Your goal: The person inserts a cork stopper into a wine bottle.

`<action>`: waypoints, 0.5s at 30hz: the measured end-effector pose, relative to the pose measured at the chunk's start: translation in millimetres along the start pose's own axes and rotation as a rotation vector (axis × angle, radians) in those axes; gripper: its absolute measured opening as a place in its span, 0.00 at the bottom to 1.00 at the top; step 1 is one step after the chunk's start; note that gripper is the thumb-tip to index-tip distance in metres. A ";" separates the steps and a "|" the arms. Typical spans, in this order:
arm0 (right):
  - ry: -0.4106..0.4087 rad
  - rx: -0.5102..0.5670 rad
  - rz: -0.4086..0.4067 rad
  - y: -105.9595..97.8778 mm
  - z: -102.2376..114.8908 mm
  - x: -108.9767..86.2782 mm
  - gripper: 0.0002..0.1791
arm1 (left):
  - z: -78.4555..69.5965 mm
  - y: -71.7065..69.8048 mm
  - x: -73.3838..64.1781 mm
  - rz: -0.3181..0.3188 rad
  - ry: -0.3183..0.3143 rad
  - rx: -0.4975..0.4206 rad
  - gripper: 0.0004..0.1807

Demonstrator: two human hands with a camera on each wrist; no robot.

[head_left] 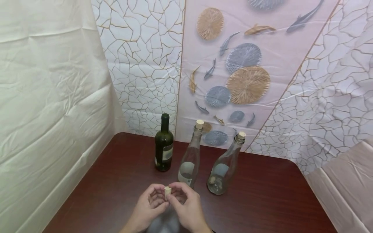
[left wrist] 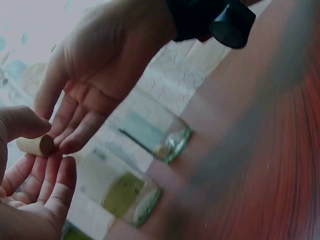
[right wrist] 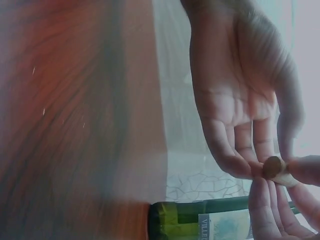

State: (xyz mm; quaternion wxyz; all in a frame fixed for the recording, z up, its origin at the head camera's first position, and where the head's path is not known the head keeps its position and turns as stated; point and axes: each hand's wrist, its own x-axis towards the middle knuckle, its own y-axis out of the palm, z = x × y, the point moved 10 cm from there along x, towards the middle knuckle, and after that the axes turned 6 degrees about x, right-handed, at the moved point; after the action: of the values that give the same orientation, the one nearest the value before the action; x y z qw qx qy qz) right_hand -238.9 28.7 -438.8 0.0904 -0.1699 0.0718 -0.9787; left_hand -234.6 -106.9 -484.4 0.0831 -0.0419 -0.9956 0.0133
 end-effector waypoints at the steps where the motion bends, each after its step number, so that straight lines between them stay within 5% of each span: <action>1: 0.023 0.027 -0.008 -1.3 -1.0 -1.2 0.15 | -1.5 1.4 -0.6 -0.009 0.004 -0.001 0.24; 6: 0.098 0.101 -0.010 -3.6 -4.6 -6.1 0.18 | -2.6 3.4 -2.6 -0.054 -0.011 0.036 0.21; 15: 0.120 0.104 -0.019 -7.8 -9.3 -9.5 0.19 | -0.3 8.9 -3.3 -0.042 -0.050 0.049 0.22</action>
State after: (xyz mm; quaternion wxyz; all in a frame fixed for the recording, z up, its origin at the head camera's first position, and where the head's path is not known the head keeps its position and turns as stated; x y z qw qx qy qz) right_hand -234.5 39.3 -449.1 0.0852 -0.1068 0.0247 -0.9903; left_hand -230.6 -98.4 -485.0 0.0594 -0.0187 -0.9974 0.0371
